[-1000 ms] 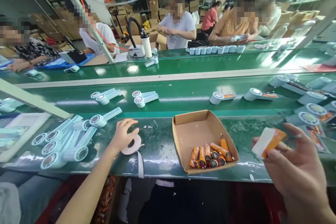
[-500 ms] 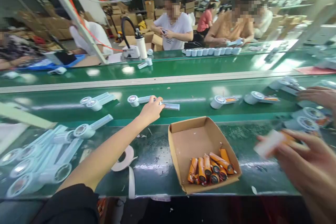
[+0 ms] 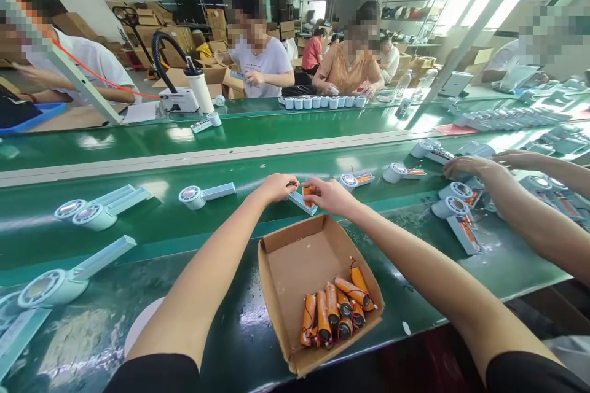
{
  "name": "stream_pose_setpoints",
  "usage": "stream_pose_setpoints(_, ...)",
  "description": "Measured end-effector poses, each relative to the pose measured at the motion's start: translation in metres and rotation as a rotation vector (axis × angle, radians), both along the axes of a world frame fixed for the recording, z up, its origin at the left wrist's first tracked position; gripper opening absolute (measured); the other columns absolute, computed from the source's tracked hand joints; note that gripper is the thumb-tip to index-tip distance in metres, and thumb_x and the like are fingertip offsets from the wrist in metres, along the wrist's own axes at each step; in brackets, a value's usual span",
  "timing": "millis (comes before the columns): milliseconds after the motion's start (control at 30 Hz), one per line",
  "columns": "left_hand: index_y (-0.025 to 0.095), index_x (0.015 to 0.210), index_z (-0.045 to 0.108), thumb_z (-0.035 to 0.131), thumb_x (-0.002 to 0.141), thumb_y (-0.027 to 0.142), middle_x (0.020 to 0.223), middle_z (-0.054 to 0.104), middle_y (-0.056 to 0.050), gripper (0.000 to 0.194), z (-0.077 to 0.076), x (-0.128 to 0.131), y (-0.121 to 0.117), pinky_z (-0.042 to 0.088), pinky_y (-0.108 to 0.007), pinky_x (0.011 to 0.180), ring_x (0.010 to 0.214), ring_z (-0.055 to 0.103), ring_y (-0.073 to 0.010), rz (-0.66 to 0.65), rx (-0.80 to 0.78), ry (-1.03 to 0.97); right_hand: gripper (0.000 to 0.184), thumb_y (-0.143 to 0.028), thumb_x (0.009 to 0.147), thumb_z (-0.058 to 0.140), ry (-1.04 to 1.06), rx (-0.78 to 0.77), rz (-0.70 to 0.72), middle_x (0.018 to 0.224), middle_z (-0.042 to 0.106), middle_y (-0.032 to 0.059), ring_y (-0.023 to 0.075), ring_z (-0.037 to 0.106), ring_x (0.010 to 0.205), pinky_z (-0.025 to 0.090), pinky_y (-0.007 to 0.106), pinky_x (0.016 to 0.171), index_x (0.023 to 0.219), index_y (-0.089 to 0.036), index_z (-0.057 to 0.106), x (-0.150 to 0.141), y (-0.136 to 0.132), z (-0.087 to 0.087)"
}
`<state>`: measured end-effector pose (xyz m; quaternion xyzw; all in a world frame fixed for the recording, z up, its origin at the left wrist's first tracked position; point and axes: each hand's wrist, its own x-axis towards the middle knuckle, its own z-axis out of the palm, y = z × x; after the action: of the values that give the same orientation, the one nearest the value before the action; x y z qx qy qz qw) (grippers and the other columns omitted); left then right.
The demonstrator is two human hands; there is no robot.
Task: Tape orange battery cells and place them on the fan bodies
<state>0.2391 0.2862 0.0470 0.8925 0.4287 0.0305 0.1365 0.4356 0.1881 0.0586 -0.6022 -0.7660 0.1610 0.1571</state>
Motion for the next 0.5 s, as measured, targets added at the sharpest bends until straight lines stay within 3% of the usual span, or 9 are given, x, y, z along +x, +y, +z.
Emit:
stream_pose_setpoints(133,0.029,0.114,0.079,0.053,0.097,0.038,0.114,0.082,-0.005,0.031,-0.001,0.012,-0.002,0.053,-0.031,0.087,0.109,0.073,-0.0266,0.107,0.013,-0.028,0.037,-0.034,0.1,0.067,-0.238,-0.068,0.017,0.11,0.082,0.0143,0.0343,0.078,0.105,0.054,0.034,0.081,0.136,-0.023,0.066,-0.01,0.007,0.016)
stream_pose_setpoints(267,0.029,0.108,0.079,0.057,0.095,0.035,0.11,0.082,-0.005,0.025,0.002,0.02,-0.006,0.052,-0.03,0.086,0.109,0.073,-0.0261,0.142,0.01,-0.054,0.047,-0.033,0.1,0.068,-0.407,-0.124,0.064,0.121,0.078,0.0183,0.0353,0.076,0.111,0.053,0.034,0.084,0.145,-0.023,0.06,-0.02,0.01,0.03)
stream_pose_setpoints(367,0.027,0.105,0.078,0.06,0.096,0.033,0.112,0.082,-0.005,0.021,0.004,0.024,-0.009,0.053,-0.031,0.088,0.111,0.073,-0.0256,0.149,-0.012,-0.082,0.047,-0.028,0.1,0.067,-0.49,-0.15,0.088,0.125,0.076,0.02,0.035,0.075,0.116,0.055,0.036,0.089,0.146,-0.023,0.059,-0.025,0.008,0.031)
stream_pose_setpoints(500,0.02,0.107,0.075,0.063,0.103,0.039,0.115,0.078,-0.008,0.023,0.003,0.028,-0.012,0.056,-0.041,0.099,0.11,0.071,-0.0234,0.144,-0.051,-0.124,0.036,-0.029,0.102,0.063,-0.546,-0.183,0.119,0.127,0.076,0.0198,0.034,0.074,0.117,0.056,0.038,0.092,0.137,-0.021,0.066,-0.027,0.01,0.024)
